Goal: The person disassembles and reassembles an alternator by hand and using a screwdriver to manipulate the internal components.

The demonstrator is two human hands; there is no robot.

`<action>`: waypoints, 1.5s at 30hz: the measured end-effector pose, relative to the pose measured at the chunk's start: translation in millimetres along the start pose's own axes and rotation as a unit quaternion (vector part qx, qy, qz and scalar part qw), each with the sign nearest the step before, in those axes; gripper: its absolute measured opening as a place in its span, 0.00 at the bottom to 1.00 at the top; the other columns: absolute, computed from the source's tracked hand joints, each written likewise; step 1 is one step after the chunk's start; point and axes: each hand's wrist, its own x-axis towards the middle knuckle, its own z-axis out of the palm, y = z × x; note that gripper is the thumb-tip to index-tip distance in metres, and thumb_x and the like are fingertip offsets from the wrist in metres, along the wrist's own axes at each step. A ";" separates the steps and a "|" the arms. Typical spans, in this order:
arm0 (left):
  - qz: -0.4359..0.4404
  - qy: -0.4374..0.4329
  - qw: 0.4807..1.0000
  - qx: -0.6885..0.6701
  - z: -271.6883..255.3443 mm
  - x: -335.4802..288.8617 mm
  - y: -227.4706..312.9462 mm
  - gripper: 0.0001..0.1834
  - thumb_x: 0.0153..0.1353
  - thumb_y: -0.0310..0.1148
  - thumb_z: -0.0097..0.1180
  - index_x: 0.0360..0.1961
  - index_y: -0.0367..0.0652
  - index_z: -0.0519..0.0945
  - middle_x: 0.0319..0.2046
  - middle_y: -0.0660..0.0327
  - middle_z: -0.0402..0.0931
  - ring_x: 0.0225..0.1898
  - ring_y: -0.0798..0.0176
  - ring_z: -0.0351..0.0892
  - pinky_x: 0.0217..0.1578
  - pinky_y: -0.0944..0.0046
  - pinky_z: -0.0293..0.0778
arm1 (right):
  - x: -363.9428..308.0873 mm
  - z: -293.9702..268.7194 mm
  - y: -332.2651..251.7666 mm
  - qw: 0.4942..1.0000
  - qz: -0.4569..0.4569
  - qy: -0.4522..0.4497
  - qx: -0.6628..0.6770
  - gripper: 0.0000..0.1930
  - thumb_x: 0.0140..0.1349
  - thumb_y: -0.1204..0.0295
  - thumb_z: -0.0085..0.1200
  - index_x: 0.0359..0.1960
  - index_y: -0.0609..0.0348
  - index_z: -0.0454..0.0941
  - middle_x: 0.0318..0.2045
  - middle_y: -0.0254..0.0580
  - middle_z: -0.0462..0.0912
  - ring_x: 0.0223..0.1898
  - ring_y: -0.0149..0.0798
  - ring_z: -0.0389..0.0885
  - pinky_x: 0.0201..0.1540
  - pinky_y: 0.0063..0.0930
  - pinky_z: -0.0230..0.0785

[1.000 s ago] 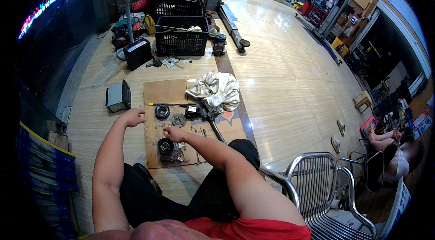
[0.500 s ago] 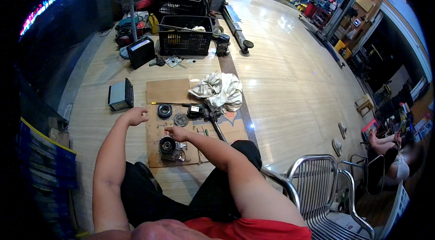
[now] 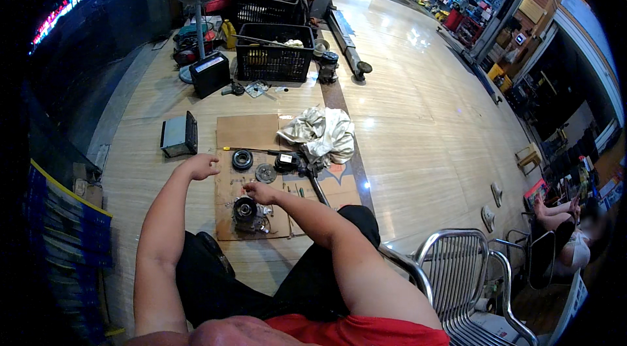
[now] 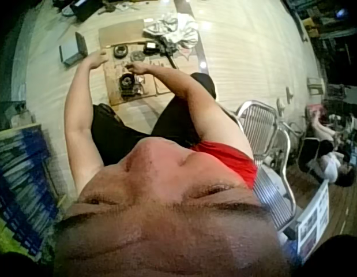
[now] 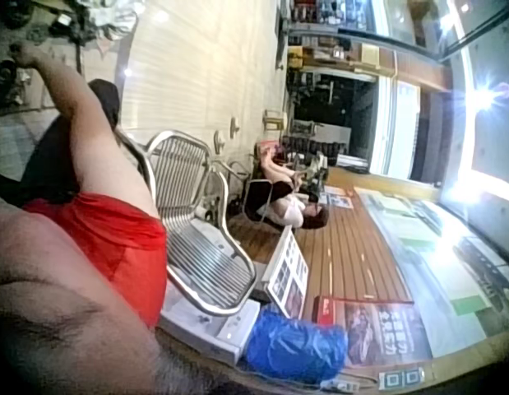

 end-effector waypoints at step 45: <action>-0.022 -0.023 0.999 -0.012 -8.8 -3.2 12.6 0.28 0.54 0.44 0.56 0.53 0.38 0.71 0.52 0.49 0.70 0.55 0.51 0.68 0.55 0.60 0.64 | -6.5 -10.6 21.0 0.976 0.102 -0.066 0.183 0.15 0.63 0.66 0.46 0.50 0.56 0.67 0.39 0.36 0.77 0.34 0.32 0.79 0.30 0.28 0.72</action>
